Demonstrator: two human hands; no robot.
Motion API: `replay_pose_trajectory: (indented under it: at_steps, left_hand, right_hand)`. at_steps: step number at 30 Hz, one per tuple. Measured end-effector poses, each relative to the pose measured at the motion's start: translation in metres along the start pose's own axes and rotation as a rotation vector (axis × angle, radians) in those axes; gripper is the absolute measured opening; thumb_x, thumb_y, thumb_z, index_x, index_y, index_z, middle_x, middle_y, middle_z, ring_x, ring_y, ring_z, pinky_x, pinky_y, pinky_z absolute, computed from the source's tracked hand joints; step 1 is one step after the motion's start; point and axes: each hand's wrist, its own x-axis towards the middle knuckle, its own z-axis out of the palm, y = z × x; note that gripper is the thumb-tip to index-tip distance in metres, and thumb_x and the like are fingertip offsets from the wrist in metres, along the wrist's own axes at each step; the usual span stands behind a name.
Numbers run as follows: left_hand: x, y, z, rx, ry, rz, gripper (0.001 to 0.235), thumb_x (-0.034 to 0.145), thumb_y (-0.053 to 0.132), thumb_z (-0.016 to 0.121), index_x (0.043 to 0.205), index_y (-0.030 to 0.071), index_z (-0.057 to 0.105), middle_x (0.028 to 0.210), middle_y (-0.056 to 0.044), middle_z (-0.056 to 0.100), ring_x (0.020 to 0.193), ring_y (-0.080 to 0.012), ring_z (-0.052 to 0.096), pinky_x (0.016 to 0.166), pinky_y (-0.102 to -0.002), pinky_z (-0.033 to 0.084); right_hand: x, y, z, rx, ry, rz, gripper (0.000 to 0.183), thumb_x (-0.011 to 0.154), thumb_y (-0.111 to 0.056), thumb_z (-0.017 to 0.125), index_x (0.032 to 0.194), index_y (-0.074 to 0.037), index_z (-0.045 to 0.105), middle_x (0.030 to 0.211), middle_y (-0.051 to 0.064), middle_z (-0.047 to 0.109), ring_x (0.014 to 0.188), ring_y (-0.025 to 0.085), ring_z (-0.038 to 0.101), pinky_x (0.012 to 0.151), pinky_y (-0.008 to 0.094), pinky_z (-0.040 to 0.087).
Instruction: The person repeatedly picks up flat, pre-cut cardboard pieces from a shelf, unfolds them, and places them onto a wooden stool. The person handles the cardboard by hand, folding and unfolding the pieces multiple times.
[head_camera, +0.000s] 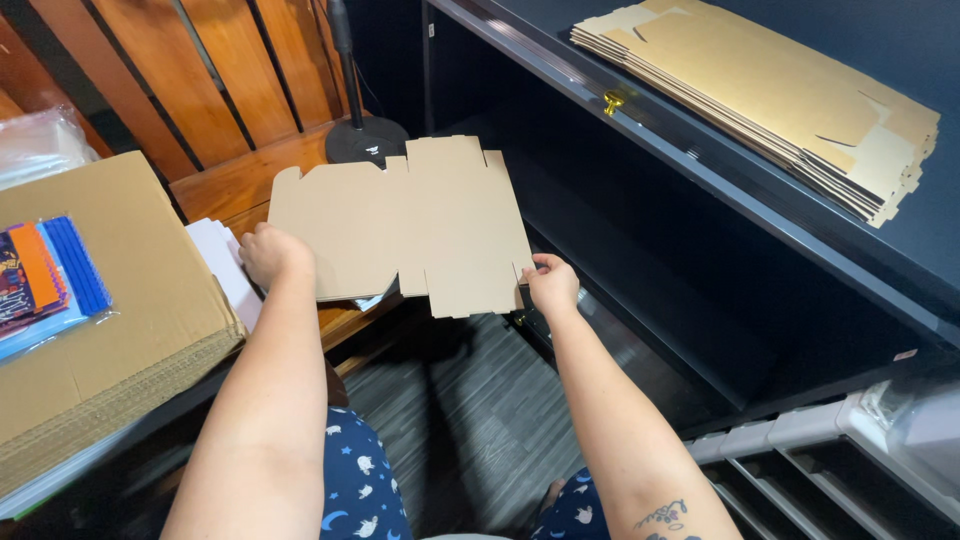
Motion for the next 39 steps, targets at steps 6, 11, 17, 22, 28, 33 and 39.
replay_pose_trajectory:
  at_steps: [6,11,17,22,28,33,39]
  left_hand:
    - [-0.009,0.003,-0.003,-0.048,0.038,-0.002,0.035,0.101,-0.001,0.034,0.113,-0.003,0.066,0.118,-0.023,0.059,0.116,-0.0433,0.054,0.095,-0.048,0.045]
    - [-0.015,0.016,-0.02,-0.203,-0.051,-0.134,0.043,0.105,0.006,0.024,0.119,-0.006,0.063,0.119,-0.027,0.058,0.117,-0.0459,0.054,0.093,-0.053,0.046]
    - [-0.016,0.018,-0.018,-0.495,-0.062,-0.429,0.044,0.107,0.026,0.026,0.126,0.003,0.059,0.126,-0.022,0.06,0.125,-0.0425,0.056,0.1,-0.055,0.045]
    - [-0.062,0.056,-0.075,-0.698,-0.05,-0.508,0.045,0.11,0.035,0.032,0.144,0.012,0.049,0.147,-0.013,0.049,0.143,-0.0327,0.047,0.113,-0.051,0.037]
    - [-0.061,0.059,-0.069,-0.97,0.045,-0.527,0.039,0.106,0.042,0.042,0.132,0.018,0.056,0.138,-0.005,0.056,0.138,-0.0254,0.051,0.109,-0.038,0.035]
    - [-0.035,0.025,-0.023,-0.242,-0.122,-0.139,0.065,0.097,0.016,0.069,0.156,0.012,0.041,0.143,-0.013,0.042,0.139,-0.0348,0.038,0.111,-0.047,0.034]
    - [-0.057,0.024,-0.006,-0.1,0.027,0.208,0.059,0.083,0.021,0.084,0.137,0.005,0.064,0.143,-0.019,0.044,0.142,-0.0394,0.033,0.116,-0.059,0.018]
  right_hand:
    - [-0.007,-0.002,-0.002,0.038,0.002,0.007,0.038,0.089,-0.03,0.08,0.125,-0.021,0.077,0.098,0.0,0.076,0.111,0.025,0.072,0.1,0.04,0.056]
    - [0.009,0.011,0.011,0.119,0.016,0.04,0.038,0.087,-0.026,0.082,0.125,-0.02,0.076,0.101,0.002,0.075,0.108,0.022,0.073,0.092,0.036,0.06]
    - [0.011,0.013,0.021,0.428,0.012,0.07,0.046,0.09,-0.005,0.078,0.135,0.003,0.066,0.116,0.023,0.07,0.11,0.033,0.071,0.086,0.037,0.063]
    - [0.025,0.021,0.028,0.63,0.012,0.076,0.044,0.089,0.003,0.075,0.133,0.004,0.067,0.113,0.022,0.07,0.107,0.028,0.071,0.084,0.035,0.064]
    - [0.022,0.013,0.021,0.752,0.056,0.013,0.042,0.093,0.008,0.069,0.134,0.005,0.065,0.102,0.013,0.065,0.099,0.018,0.067,0.083,0.031,0.063]
    - [0.029,0.028,0.026,0.721,0.065,0.075,0.034,0.094,0.004,0.068,0.128,-0.001,0.071,0.104,0.017,0.071,0.096,0.023,0.073,0.081,0.033,0.065]
    - [0.028,0.04,0.033,0.708,0.022,0.1,0.04,0.09,0.003,0.072,0.129,-0.002,0.069,0.1,0.013,0.071,0.087,0.02,0.075,0.077,0.029,0.066]
